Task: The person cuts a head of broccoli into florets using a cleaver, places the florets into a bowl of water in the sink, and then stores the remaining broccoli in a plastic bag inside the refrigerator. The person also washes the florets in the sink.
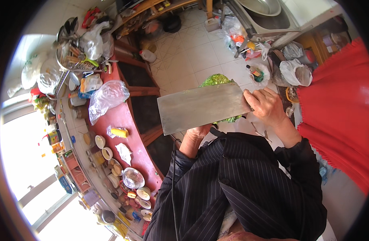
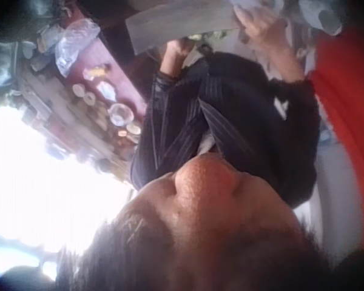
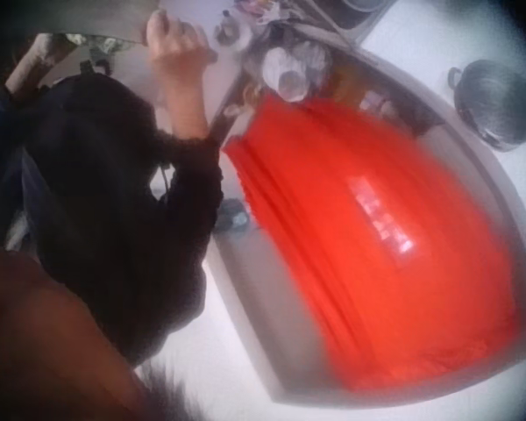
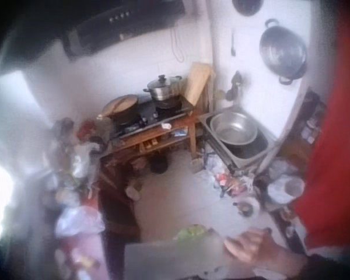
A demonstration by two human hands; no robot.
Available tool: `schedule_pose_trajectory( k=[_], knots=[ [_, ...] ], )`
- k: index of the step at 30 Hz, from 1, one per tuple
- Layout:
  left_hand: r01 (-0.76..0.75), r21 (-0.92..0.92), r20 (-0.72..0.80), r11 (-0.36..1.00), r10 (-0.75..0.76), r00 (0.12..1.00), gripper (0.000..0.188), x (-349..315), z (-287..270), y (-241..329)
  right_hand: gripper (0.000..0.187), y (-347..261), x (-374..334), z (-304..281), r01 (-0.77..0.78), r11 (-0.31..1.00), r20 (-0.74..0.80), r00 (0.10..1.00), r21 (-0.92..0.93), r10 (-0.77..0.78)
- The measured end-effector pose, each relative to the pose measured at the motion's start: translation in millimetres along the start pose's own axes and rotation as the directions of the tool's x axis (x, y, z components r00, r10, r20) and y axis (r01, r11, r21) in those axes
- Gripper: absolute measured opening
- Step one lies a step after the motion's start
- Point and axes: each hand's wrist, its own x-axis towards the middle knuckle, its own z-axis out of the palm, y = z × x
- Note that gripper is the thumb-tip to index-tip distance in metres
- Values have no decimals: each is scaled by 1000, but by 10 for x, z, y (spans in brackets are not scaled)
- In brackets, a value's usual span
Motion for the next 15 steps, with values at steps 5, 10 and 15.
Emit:
schedule_pose_trajectory(
  k=[5,10,15],
  knots=[
    [63,67,-50,996,-59,997,48,284,409,-662,30,537,-608,-253,-108,994,7,994,-26,108],
    [177,36,-17,984,-177,984,44,584,874,-1266,33,1117,-1236,-525,-193,980,-4,981,-45,193],
    [214,70,-52,974,-211,976,40,798,1307,-1738,30,1648,-1740,-789,-222,962,6,974,-158,226]
  ],
)
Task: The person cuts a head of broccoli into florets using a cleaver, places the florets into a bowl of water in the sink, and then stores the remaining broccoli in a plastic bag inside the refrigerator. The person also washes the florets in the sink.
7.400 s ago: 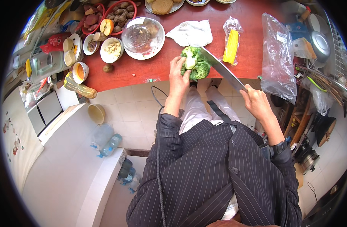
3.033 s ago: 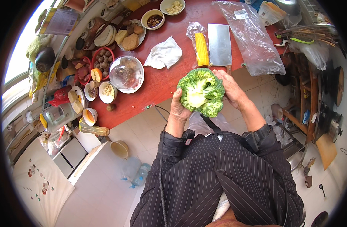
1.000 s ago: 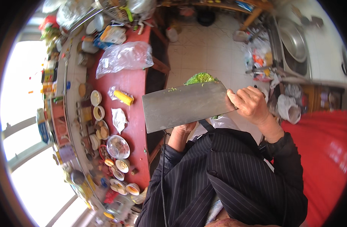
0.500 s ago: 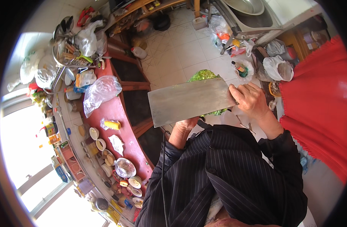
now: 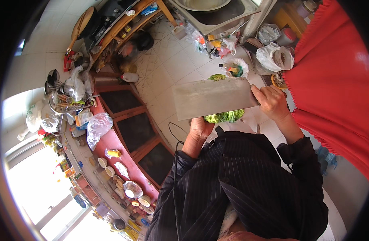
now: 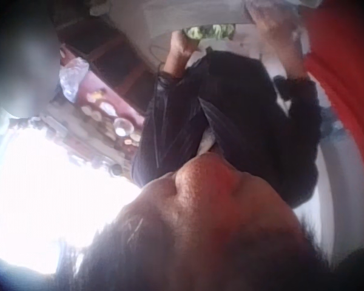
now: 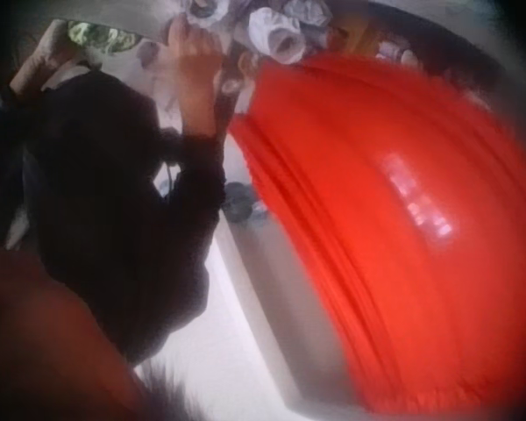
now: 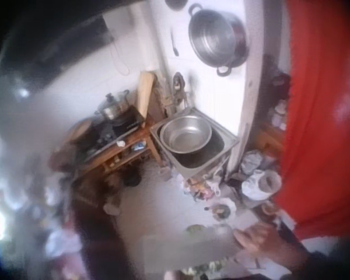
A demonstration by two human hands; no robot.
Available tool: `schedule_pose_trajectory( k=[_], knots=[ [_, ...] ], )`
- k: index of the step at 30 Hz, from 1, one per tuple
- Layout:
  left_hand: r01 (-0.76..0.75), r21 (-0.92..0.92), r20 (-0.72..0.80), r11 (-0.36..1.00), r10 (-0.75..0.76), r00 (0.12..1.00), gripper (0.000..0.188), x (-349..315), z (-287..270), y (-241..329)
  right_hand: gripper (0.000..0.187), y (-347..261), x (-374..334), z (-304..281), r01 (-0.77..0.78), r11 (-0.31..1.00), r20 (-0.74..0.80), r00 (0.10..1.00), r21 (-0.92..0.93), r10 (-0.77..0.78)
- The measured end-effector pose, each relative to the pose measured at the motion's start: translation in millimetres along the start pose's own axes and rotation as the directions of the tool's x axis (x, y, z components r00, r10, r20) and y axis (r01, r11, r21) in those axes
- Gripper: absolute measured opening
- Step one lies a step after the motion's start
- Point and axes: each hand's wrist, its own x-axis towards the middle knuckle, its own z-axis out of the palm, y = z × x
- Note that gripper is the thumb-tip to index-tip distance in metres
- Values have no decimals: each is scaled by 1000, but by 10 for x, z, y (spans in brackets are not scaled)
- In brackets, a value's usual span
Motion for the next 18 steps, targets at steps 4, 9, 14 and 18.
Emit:
schedule_pose_trajectory(
  k=[4,9,14,18],
  knots=[
    [59,64,-53,996,-56,997,54,187,252,-225,28,316,-199,-57,-28,1000,-30,999,8,28],
    [116,93,-50,989,-111,993,41,332,510,-330,31,566,-468,-42,-115,993,-18,993,6,115],
    [179,137,-42,974,-175,984,53,398,742,-333,42,935,-795,114,-410,904,64,912,122,405],
    [164,160,-29,973,-162,986,65,465,819,-335,45,1002,-981,184,-693,690,186,721,211,667]
  ],
)
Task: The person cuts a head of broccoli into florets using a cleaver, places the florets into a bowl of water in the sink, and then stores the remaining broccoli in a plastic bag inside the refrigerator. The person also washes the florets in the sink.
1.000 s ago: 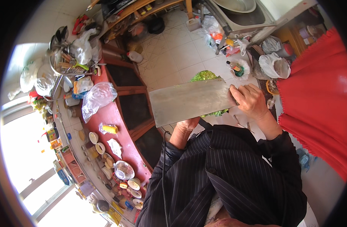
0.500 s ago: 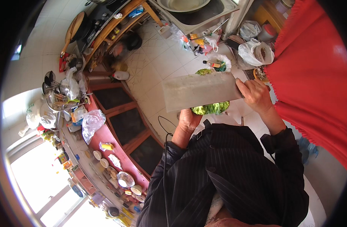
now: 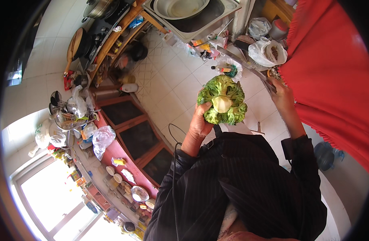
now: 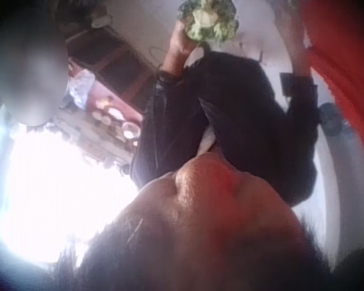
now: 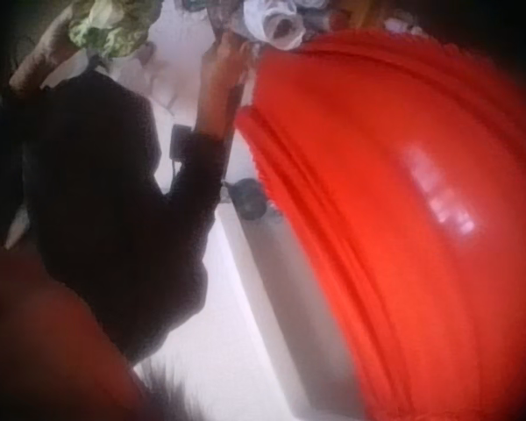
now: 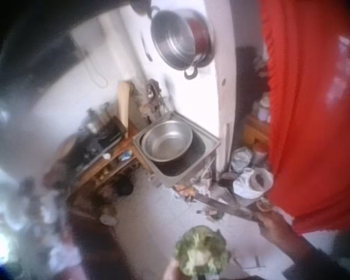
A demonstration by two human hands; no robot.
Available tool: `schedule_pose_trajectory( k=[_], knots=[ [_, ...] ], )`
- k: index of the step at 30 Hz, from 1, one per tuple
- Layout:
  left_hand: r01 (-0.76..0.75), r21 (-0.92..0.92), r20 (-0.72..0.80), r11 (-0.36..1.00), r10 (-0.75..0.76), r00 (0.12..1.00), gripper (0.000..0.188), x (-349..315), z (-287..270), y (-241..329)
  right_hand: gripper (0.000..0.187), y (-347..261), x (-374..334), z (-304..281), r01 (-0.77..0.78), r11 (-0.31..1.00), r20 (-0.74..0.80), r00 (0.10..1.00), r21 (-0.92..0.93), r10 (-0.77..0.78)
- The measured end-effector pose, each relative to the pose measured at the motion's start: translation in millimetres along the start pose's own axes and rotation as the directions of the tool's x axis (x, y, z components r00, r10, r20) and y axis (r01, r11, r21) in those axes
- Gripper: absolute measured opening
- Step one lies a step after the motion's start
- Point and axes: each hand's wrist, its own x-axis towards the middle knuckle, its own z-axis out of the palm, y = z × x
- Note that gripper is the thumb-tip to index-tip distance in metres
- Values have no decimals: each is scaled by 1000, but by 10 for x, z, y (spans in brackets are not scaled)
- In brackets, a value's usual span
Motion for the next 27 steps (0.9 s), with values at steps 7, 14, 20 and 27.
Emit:
schedule_pose_trajectory(
  k=[7,14,20,27],
  knots=[
    [7,-14,-7,1000,-7,1000,61,-19,-10,42,39,-373,-58,-47,110,970,-51,994,217,-101],
    [23,-75,10,997,-22,1000,59,-67,-43,84,38,-671,-10,-237,121,947,34,990,297,-137],
    [-100,-129,1,986,101,995,54,-166,-328,155,45,-706,196,-289,476,880,-193,864,11,-465],
    [-452,-241,-218,858,406,887,56,-578,-825,585,41,-665,311,-485,554,708,-82,760,-438,-645]
  ],
)
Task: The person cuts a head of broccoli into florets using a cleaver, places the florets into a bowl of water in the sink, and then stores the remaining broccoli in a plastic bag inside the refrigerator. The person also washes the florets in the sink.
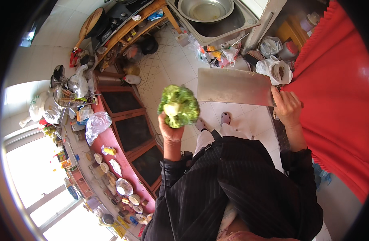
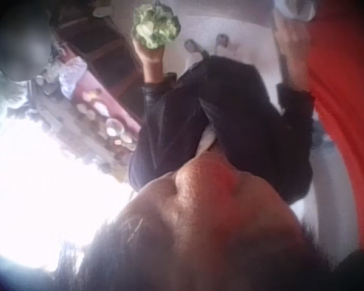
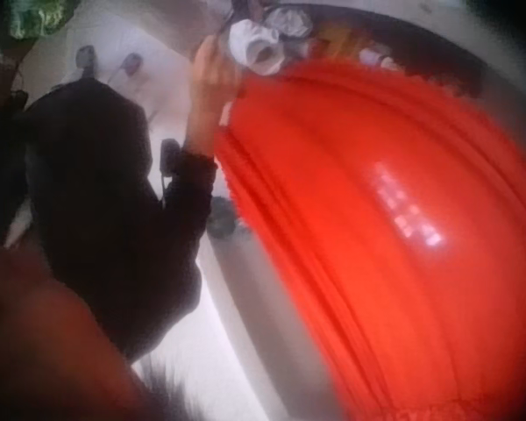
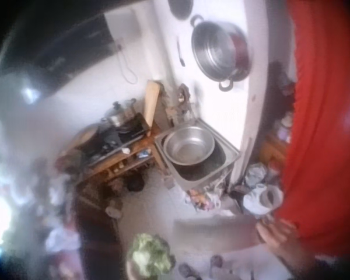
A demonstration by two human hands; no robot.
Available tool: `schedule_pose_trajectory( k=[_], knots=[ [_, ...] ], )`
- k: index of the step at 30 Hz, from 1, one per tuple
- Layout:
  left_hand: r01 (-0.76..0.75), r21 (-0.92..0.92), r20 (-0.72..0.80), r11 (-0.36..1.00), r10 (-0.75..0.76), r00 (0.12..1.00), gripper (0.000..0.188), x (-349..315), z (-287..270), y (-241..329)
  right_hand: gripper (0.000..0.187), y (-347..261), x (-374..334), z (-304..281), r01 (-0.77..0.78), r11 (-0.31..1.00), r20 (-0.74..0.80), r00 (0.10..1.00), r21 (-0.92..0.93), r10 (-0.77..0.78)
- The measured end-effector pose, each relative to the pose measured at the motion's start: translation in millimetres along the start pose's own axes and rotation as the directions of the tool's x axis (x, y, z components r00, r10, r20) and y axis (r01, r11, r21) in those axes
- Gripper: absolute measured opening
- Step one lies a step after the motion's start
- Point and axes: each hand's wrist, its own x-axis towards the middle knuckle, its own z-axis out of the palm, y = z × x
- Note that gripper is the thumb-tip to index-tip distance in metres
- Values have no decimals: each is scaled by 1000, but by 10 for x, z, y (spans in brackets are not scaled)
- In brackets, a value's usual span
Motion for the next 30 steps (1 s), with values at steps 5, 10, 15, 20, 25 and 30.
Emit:
schedule_pose_trajectory(
  k=[5,10,15,20,25,30],
  knots=[
    [-107,-24,96,994,109,989,54,-23,-22,209,36,147,-168,259,82,993,136,988,-80,-71],
    [-120,-85,51,989,124,991,42,-39,158,64,42,255,-504,1066,-744,379,655,667,551,355],
    [-109,-235,116,966,139,983,43,-231,97,332,52,361,-856,1730,-723,440,582,690,533,430],
    [-223,-274,30,936,240,970,48,-357,-301,598,35,43,-457,1814,-595,658,629,743,462,230],
    [-340,-332,-30,880,350,936,50,-562,-799,981,33,-1228,477,1762,-388,816,553,827,428,103],
    [-444,-342,-133,828,425,895,51,-925,-1447,1627,37,-2834,1219,1850,-175,835,581,790,521,-197]
  ],
)
